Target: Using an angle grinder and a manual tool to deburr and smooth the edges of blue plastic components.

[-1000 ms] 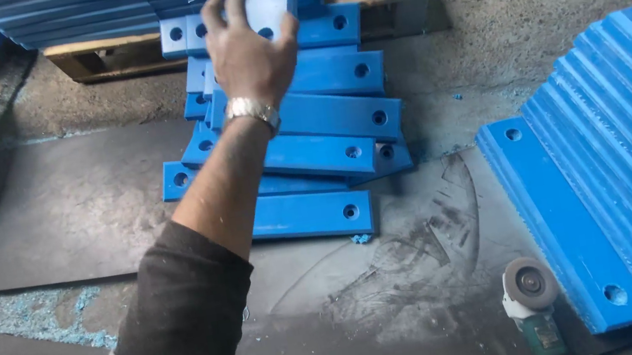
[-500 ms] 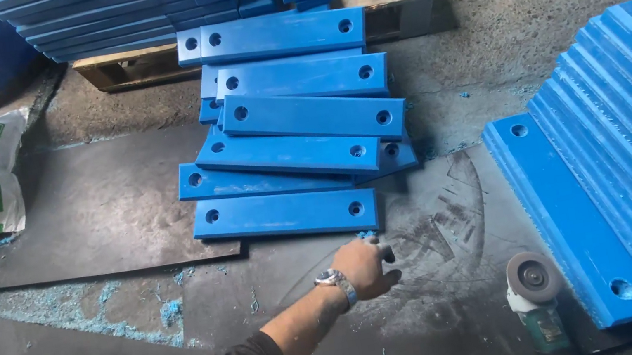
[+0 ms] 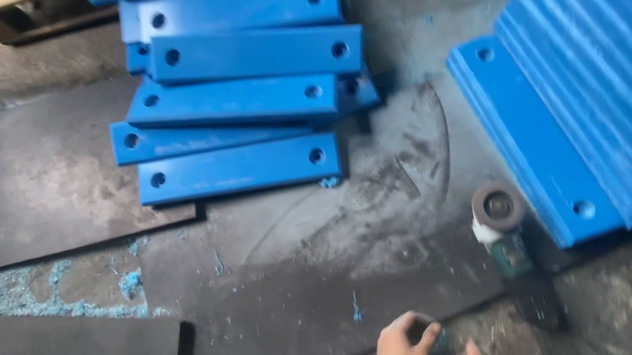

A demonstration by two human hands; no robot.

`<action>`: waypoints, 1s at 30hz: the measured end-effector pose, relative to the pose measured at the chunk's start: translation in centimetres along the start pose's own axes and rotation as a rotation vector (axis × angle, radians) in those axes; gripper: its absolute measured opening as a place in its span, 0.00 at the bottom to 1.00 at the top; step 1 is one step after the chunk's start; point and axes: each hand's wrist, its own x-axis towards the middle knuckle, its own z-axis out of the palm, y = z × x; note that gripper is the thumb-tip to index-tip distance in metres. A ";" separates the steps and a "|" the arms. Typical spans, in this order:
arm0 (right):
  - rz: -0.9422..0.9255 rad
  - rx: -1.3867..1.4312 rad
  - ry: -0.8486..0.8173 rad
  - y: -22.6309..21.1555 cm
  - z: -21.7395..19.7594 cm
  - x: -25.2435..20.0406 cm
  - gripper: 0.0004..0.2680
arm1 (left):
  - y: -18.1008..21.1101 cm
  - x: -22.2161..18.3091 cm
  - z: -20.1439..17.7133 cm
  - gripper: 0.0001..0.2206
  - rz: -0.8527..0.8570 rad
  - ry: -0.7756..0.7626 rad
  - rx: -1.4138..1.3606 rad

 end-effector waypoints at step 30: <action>0.335 -0.194 0.133 -24.9 -25.3 18.3 0.30 | 3.8 -0.5 0.1 0.13 0.127 -0.198 0.252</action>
